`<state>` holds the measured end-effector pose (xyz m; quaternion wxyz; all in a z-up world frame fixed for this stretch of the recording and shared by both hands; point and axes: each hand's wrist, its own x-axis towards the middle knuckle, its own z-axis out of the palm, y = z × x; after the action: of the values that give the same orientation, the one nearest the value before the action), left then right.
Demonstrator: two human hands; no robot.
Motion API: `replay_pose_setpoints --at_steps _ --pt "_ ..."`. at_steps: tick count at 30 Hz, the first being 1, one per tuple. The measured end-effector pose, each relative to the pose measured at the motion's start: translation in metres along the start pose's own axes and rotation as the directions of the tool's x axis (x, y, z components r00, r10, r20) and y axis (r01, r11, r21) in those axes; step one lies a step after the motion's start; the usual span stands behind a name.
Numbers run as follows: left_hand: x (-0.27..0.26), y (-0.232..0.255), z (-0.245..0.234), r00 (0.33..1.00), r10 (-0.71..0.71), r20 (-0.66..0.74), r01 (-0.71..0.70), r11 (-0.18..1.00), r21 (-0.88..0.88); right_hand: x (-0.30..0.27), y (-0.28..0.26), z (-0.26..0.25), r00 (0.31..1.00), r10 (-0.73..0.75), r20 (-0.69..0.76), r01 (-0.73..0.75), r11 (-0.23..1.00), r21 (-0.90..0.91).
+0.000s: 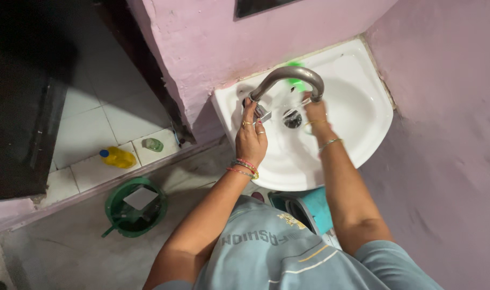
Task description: The person scrubs a white bathroom sink with a green brush, focusing on the basin, faucet, and drain area. The person repeatedly rinses the brush under running water and continues scrubbing different parts of the sink throughout the clip.
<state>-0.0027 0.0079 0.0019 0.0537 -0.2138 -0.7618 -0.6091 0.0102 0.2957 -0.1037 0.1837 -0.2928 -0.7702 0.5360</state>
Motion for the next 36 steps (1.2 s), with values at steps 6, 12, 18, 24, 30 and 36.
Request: replay_pose_setpoints --at_steps 6,12,18,24,30,36 --pt "0.000 0.001 0.001 1.000 -0.012 -0.003 0.012 1.000 0.012 0.008 -0.015 -0.002 0.972 0.231 0.042 -0.228 0.972 -0.061" --pt "0.001 0.000 -0.001 1.000 -0.025 0.012 0.025 1.000 0.004 -0.070 -0.056 0.039 0.949 0.038 0.313 0.010 0.989 -0.150" --pt "0.001 0.000 0.000 1.000 -0.010 0.007 0.011 1.000 -0.016 -0.108 -0.110 -0.019 0.942 0.230 0.244 -0.120 0.911 -0.395" --pt "0.002 0.000 -0.001 1.000 -0.018 0.013 0.018 1.000 -0.008 -0.111 -0.117 0.005 0.968 -0.043 0.248 0.160 0.865 -0.475" --pt "-0.002 -0.005 0.003 1.000 0.008 -0.003 -0.008 1.000 -0.013 -0.068 -0.084 0.022 0.997 0.046 0.060 -0.023 0.939 -0.342" --pt "-0.001 -0.006 0.002 1.000 0.010 0.001 -0.010 1.000 -0.011 -0.095 -0.066 0.008 0.951 -0.001 0.308 0.111 0.935 -0.338"
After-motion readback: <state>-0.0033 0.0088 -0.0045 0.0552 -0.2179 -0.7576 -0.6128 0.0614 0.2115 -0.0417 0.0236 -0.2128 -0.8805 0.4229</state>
